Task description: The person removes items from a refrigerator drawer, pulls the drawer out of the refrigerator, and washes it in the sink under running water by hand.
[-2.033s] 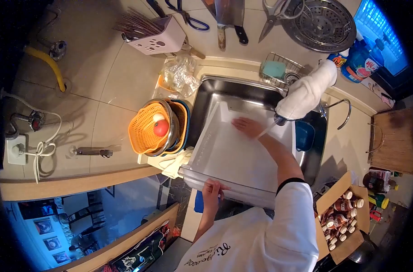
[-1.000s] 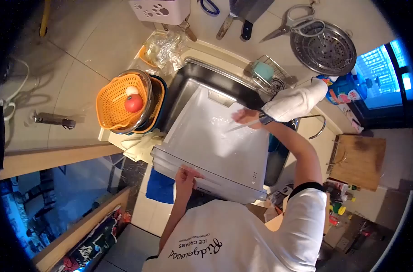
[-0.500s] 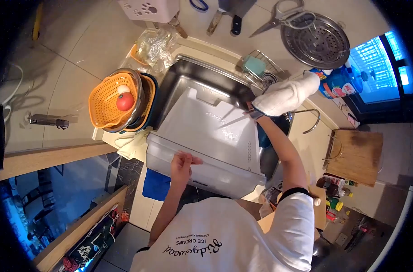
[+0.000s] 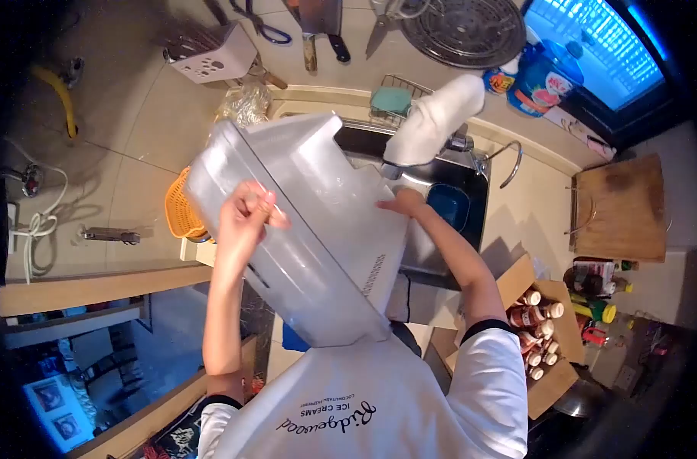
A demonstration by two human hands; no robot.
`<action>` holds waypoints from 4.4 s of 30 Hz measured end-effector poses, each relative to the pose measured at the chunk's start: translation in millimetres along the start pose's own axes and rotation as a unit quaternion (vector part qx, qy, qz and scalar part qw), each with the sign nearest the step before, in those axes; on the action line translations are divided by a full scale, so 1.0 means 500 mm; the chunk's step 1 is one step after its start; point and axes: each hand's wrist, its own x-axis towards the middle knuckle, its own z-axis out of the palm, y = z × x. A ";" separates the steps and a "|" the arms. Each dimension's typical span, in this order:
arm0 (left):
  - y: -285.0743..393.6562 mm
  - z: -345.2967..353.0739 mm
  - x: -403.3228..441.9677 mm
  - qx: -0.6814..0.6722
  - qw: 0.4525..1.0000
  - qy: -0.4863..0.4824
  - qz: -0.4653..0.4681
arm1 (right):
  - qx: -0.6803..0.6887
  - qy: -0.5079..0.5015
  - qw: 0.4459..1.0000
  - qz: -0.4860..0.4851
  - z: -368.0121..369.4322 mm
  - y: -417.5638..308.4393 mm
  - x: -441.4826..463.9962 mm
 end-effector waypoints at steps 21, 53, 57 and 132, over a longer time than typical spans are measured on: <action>0.113 0.131 0.017 0.231 0.969 0.055 0.074 | 0.188 0.185 0.964 -0.027 0.204 -0.192 0.022; 0.035 0.190 0.057 0.205 0.977 0.021 0.044 | 0.417 0.104 0.901 -0.061 0.273 -0.044 0.125; 0.014 0.214 0.063 0.199 0.979 0.019 0.029 | 0.409 0.091 0.907 -0.040 0.280 -0.014 0.128; -0.085 0.191 0.007 0.212 0.975 0.050 0.036 | 0.371 0.573 0.683 0.259 0.044 0.337 0.061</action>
